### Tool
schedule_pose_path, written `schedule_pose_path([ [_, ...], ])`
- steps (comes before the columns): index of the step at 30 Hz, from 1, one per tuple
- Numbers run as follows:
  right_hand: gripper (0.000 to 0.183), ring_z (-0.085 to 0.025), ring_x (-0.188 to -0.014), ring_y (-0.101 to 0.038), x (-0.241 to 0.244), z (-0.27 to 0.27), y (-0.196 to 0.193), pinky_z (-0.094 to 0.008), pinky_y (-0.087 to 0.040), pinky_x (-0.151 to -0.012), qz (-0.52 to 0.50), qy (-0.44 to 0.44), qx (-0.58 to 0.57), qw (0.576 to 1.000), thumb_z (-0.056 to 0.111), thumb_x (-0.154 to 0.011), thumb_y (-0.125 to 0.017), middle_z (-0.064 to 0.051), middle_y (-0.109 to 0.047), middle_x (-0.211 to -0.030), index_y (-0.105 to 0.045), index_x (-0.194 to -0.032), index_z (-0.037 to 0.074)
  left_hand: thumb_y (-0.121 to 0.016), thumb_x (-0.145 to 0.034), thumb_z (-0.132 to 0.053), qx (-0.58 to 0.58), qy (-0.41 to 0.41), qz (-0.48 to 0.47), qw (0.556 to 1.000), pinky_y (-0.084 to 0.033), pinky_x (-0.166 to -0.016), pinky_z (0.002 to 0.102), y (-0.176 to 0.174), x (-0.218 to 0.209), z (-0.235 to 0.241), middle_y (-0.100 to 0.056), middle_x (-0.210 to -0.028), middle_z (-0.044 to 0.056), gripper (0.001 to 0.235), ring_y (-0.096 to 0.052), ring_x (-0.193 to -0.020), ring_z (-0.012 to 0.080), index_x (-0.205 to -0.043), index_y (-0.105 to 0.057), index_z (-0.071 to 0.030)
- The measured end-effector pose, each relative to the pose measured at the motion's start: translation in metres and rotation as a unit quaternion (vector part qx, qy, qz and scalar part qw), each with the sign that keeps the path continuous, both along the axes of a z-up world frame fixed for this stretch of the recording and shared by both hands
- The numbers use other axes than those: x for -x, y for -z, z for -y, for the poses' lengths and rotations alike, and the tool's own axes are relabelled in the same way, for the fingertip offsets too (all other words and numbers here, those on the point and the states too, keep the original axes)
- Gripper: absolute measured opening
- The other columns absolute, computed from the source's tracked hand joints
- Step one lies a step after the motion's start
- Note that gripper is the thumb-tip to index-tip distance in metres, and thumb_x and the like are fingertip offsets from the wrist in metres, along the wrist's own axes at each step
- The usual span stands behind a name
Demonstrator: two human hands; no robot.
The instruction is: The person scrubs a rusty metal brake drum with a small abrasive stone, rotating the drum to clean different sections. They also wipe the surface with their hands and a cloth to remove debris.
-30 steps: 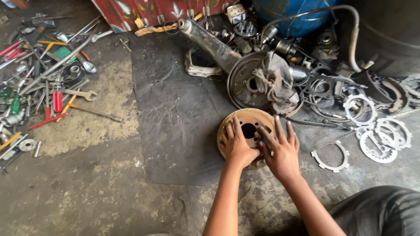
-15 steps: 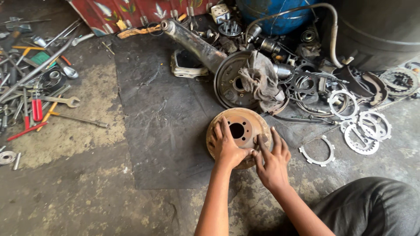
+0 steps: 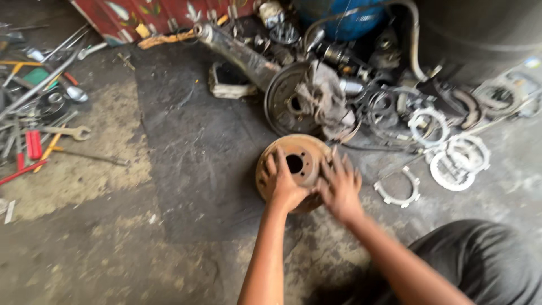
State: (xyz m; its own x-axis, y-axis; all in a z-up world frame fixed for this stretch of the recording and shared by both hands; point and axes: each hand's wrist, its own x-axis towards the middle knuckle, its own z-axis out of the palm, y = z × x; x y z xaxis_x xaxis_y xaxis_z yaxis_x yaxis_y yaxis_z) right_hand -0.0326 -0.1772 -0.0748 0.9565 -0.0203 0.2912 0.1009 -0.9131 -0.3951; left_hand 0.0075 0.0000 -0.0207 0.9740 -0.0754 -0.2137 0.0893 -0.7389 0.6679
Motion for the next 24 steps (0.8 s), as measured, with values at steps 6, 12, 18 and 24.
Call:
schedule_pose_path([
  [6, 0.052, -0.044, -0.153, -0.021, -0.023, 0.005, -0.016, -0.058, -0.015, -0.120, -0.003, -0.031, 0.027, 0.999, 0.042, -0.095, -0.059, -0.013, -0.022, -0.169, -0.056, -0.145, 0.026, -0.096, -0.060, -0.051, 0.028, -0.005, -0.039, 0.999, -0.018, -0.121, 0.057, -0.001, 0.006, -0.002, -0.002, -0.171, 0.013, 0.143, -0.005, -0.154, 0.0459, -0.162, 0.001, -0.025],
  [12, 0.061, -0.044, -0.149, -0.019, 0.014, 0.006, -0.030, -0.059, -0.013, -0.116, -0.005, -0.035, 0.050, 0.998, 0.048, -0.088, -0.063, -0.012, -0.023, -0.165, -0.057, -0.144, 0.024, -0.093, -0.059, -0.053, -0.012, 0.011, -0.029, 0.999, -0.021, -0.121, 0.058, -0.004, 0.000, 0.002, -0.002, -0.171, 0.013, 0.145, -0.009, -0.153, 0.0466, -0.164, 0.003, -0.025],
  [18, 0.060, -0.043, -0.153, -0.016, -0.044, -0.017, -0.042, -0.056, -0.012, -0.120, -0.032, -0.029, -0.020, 0.999, 0.048, -0.092, -0.061, -0.010, -0.022, -0.170, -0.055, -0.144, 0.020, -0.094, -0.061, -0.053, -0.004, 0.005, -0.030, 1.000, -0.019, -0.121, 0.059, -0.010, 0.007, 0.001, -0.004, -0.171, 0.013, 0.142, -0.009, -0.153, 0.0472, -0.164, 0.000, -0.027],
  [24, 0.069, -0.045, -0.152, -0.012, 0.035, -0.006, -0.022, -0.058, -0.008, -0.118, -0.045, -0.023, -0.030, 0.998, 0.049, -0.091, -0.060, -0.010, -0.020, -0.167, -0.050, -0.152, 0.018, -0.094, -0.059, -0.051, -0.038, 0.012, -0.049, 0.998, -0.017, -0.121, 0.060, -0.017, 0.002, 0.001, -0.002, -0.171, 0.011, 0.145, -0.008, -0.154, 0.0472, -0.164, 0.003, -0.026],
])
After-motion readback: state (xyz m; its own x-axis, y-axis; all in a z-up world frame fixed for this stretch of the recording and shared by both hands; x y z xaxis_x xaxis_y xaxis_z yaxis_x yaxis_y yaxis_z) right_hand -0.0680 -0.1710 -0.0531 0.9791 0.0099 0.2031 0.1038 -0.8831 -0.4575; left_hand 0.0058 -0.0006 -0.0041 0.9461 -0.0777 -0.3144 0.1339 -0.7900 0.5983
